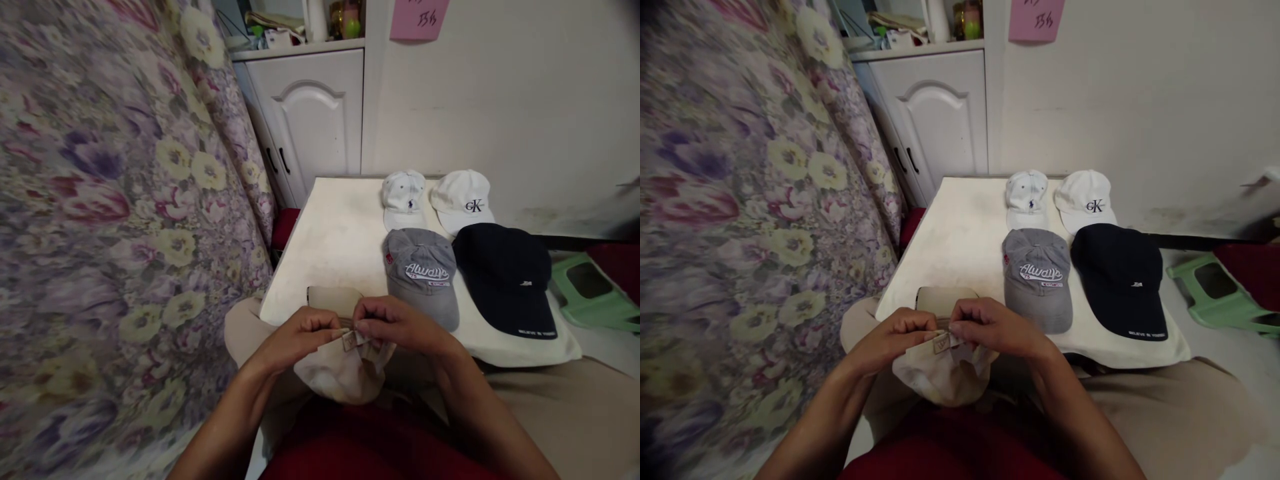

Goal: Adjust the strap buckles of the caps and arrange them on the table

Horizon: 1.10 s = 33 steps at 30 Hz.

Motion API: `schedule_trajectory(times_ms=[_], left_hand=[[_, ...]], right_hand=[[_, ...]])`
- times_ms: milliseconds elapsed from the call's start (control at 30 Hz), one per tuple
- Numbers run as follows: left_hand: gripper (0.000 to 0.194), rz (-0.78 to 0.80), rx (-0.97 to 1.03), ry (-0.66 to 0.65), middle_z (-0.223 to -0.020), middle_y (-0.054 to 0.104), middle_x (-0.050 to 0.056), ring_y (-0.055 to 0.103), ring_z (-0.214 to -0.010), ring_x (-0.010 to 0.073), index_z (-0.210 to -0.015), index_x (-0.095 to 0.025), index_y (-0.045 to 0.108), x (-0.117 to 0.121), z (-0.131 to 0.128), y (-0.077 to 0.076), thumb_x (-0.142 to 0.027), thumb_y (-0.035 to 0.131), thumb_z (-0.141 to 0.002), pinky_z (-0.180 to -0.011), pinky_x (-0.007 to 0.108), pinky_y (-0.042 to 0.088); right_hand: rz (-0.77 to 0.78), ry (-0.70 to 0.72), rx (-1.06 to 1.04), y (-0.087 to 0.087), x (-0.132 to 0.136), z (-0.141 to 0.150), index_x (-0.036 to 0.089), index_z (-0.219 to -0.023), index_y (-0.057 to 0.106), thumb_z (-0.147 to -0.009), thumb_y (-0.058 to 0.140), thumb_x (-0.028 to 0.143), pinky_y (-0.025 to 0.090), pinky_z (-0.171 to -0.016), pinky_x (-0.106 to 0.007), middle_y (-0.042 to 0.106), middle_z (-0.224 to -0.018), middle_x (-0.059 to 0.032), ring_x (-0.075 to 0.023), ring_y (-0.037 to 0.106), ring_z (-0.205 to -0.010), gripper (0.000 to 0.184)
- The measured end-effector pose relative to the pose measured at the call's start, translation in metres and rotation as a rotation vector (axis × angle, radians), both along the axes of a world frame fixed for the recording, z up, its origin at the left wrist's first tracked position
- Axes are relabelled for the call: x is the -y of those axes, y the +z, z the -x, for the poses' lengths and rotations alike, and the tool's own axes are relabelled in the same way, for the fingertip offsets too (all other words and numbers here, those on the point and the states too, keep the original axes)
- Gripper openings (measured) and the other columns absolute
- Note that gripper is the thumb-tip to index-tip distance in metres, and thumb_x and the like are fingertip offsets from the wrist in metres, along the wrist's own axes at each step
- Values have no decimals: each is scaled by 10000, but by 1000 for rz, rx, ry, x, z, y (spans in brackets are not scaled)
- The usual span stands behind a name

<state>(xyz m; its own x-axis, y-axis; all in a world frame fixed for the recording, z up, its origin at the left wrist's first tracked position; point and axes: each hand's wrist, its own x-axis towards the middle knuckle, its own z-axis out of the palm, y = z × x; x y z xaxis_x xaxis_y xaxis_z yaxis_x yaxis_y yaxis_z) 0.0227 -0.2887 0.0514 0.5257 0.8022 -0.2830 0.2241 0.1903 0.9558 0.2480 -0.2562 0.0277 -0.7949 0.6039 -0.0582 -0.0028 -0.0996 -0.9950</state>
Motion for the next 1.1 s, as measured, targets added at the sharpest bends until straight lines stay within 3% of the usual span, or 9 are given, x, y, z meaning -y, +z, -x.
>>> schedule_trajectory(times_ms=[367,600,733,1100], left_hand=[[319,-19,15,1,-581,442,-46,335,-546,85,-663,-146,573,1,-1,1,-396,614,-857,-493,210,239],[328,-12,18,20,-565,403,-55,302,-537,83,-638,-154,526,1,-1,1,-394,612,-844,-495,218,218],[343,-2,6,17,-558,385,-57,293,-533,85,-636,-159,523,1,-1,0,-418,610,-843,-492,223,212],[342,0,16,52,-571,416,-50,318,-543,88,-634,-157,529,1,-3,-1,-418,629,-830,-509,226,237]], right_hand=[[14,-11,28,4,1,8,164,-849,594,-850,691,459,355,-561,-218,618,-750,2,-98,475,-629,310],[-42,-38,-12,4,2,1,186,-981,576,-928,590,368,351,-543,-207,516,-786,20,-94,429,-624,190],[-72,-63,-29,4,3,2,196,-950,536,-910,600,303,331,-531,-201,481,-778,25,-97,406,-631,131],[-13,-76,-48,6,7,8,194,-915,531,-864,668,330,347,-557,-214,518,-789,24,-101,429,-648,200]])
